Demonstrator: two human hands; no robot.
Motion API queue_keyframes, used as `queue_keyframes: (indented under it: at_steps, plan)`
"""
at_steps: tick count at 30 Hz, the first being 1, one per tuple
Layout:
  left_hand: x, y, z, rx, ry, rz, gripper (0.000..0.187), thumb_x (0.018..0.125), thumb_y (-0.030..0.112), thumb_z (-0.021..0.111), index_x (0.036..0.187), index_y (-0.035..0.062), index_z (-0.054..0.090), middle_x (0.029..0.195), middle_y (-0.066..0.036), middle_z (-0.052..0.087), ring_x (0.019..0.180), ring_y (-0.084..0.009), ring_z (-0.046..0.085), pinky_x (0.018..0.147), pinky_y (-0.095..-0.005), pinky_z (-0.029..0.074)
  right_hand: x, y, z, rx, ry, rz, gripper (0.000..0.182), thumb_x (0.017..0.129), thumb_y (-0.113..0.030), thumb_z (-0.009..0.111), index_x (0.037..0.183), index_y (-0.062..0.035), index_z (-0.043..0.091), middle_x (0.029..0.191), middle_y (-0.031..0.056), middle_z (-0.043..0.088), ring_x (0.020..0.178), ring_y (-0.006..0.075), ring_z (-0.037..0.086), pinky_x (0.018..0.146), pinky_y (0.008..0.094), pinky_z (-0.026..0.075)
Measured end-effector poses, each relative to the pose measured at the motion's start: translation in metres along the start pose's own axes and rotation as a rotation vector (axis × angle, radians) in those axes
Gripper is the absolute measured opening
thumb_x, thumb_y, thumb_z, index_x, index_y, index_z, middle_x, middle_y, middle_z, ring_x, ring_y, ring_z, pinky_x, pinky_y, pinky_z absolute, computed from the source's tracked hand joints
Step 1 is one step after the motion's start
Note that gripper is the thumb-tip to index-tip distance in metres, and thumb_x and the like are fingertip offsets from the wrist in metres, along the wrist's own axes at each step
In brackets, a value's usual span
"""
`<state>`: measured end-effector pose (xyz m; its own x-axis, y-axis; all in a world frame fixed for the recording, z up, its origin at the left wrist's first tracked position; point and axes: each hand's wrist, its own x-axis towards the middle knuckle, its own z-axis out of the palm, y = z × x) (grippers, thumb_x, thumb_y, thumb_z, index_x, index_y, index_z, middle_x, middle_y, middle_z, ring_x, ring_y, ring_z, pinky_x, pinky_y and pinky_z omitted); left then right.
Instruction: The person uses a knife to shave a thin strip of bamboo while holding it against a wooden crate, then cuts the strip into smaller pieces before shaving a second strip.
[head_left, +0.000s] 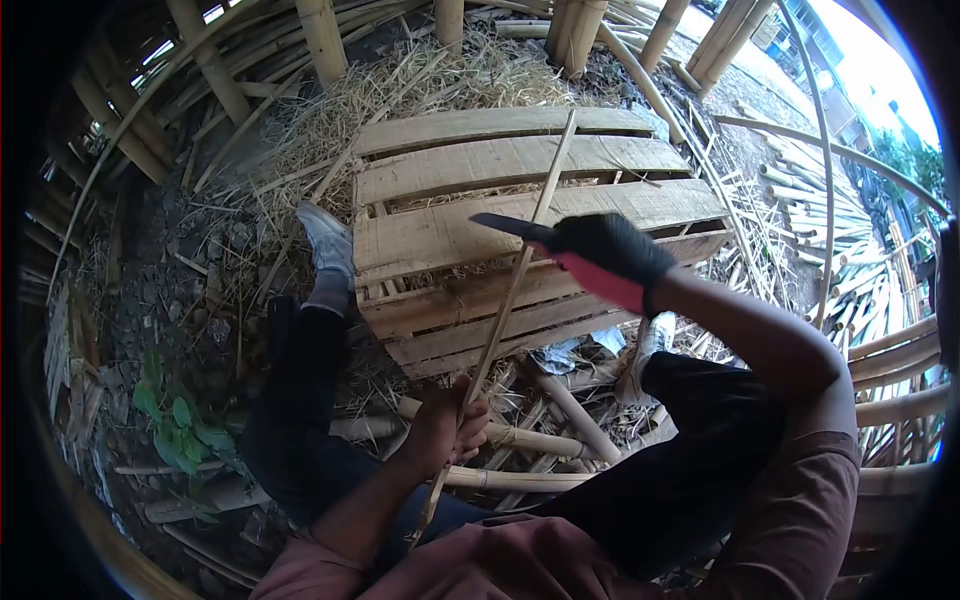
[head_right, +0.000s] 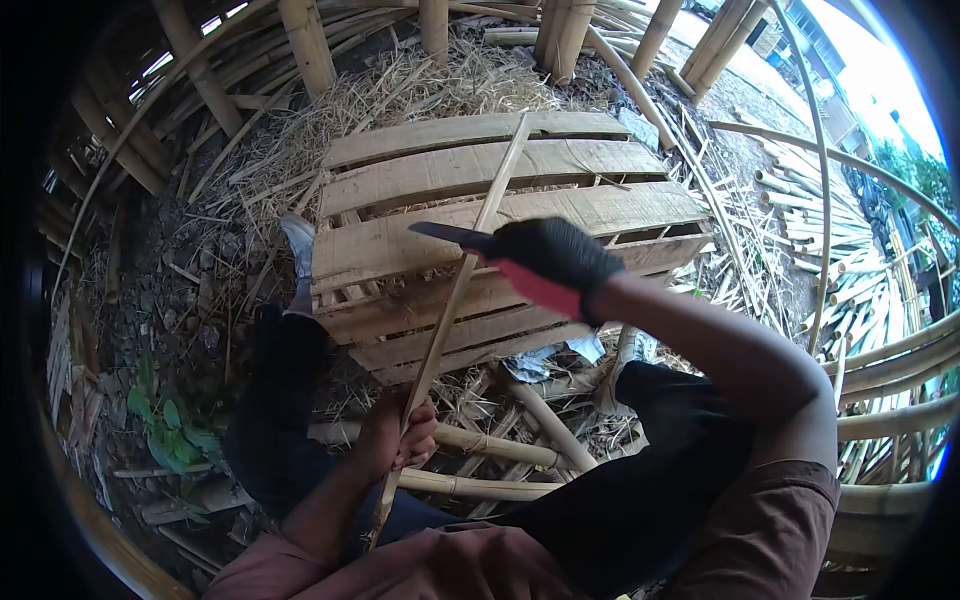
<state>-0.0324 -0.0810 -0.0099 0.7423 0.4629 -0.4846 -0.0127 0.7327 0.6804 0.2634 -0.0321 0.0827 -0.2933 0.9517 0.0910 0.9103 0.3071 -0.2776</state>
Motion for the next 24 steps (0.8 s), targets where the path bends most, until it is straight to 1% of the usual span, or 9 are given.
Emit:
queue_keyframes:
  at_steps: [2,4,7,8,10,11,16,20,24]
  plan:
    - [0.002,0.0,-0.006,-0.044,-0.061,-0.095,0.059,0.098,0.068,0.034,0.071,0.015,0.036,0.047,0.005,0.027,0.035,-0.0062,0.028,0.032,-0.0228,0.023,0.02,-0.009,-0.036,0.461,-0.101,0.703,0.039,0.099,-0.035,0.053,0.088,-0.0003,0.065,0.063,0.0082,0.059,0.067,0.0137,0.063,0.061,0.0287,0.049]
    - [0.001,-0.002,-0.004,-0.018,-0.051,-0.081,0.059,0.098,0.068,0.034,0.071,0.0151,0.036,0.047,0.005,0.027,0.035,-0.0062,0.028,0.032,-0.0227,0.022,0.004,-0.013,-0.017,1.115,-0.154,0.738,0.031,0.099,-0.029,0.055,0.087,-0.0015,0.064,0.057,0.0005,0.052,0.055,0.0084,0.055,0.052,0.0269,0.044]
    - [0.0,0.002,-0.002,-0.031,-0.054,-0.077,0.058,0.099,0.066,0.034,0.07,0.0153,0.036,0.047,0.004,0.027,0.034,-0.0062,0.027,0.033,-0.0226,0.022,0.006,-0.001,-0.001,0.285,-0.044,0.098,0.035,0.099,-0.034,0.057,0.083,-0.0037,0.064,0.067,0.0045,0.058,0.061,0.0117,0.056,0.061,0.0304,0.047]
    - [0.0,0.002,-0.002,-0.076,-0.058,-0.092,0.058,0.1,0.065,0.034,0.07,0.0155,0.036,0.047,0.004,0.027,0.034,-0.0063,0.027,0.033,-0.0226,0.022,0.005,0.015,-0.009,0.758,-0.028,0.548,0.036,0.098,-0.037,0.058,0.082,-0.0055,0.062,0.063,0.0022,0.053,0.059,0.0111,0.055,0.056,0.0288,0.044]
    - [0.0,-0.002,-0.002,-0.056,-0.053,-0.064,0.056,0.101,0.062,0.033,0.071,0.0153,0.036,0.047,0.004,0.028,0.034,-0.0064,0.027,0.033,-0.0227,0.023,0.018,0.001,-0.048,0.36,-0.083,0.679,0.035,0.098,-0.041,0.057,0.084,-0.0089,0.061,0.059,-0.0041,0.045,0.056,0.0069,0.05,0.05,0.0253,0.037]
    - [0.001,-0.003,-0.001,-0.035,-0.054,-0.029,0.055,0.103,0.06,0.032,0.071,0.0151,0.037,0.047,0.004,0.028,0.034,-0.0066,0.027,0.033,-0.0229,0.023,0.01,-0.028,-0.049,0.754,-0.019,0.936,0.039,0.098,-0.044,0.056,0.08,-0.009,0.059,0.059,-0.0054,0.044,0.056,0.0062,0.048,0.05,0.0251,0.036]
    - [0.001,0.0,-0.002,-0.065,-0.066,-0.042,0.053,0.103,0.057,0.031,0.072,0.0142,0.038,0.047,0.003,0.028,0.032,-0.0077,0.026,0.032,-0.0235,0.023,0.005,0.007,-0.01,0.287,-0.212,0.243,0.034,0.101,-0.032,0.051,0.087,-0.0044,0.063,0.065,0.0027,0.058,0.063,0.0123,0.057,0.059,0.0297,0.045]
    - [0.001,-0.004,0.0,-0.07,-0.023,-0.036,0.053,0.103,0.057,0.034,0.073,0.013,0.039,0.047,0.002,0.029,0.031,-0.0082,0.026,0.031,-0.024,0.023,0.002,-0.025,-0.037,1.135,-0.043,0.93,0.036,0.099,-0.038,0.056,0.082,-0.0077,0.066,0.063,-0.0024,0.057,0.056,0.0067,0.05,0.056,0.0267,0.043]
    - [0.001,-0.001,-0.002,0.019,-0.047,-0.03,0.055,0.102,0.062,0.03,0.072,0.0158,0.038,0.049,0.004,0.028,0.035,-0.0071,0.026,0.034,-0.0237,0.023,0.001,-0.033,0.005,0.742,-0.426,0.475,0.039,0.098,-0.041,0.057,0.078,-0.0084,0.066,0.065,-0.001,0.06,0.058,0.0069,0.05,0.056,0.0271,0.042]
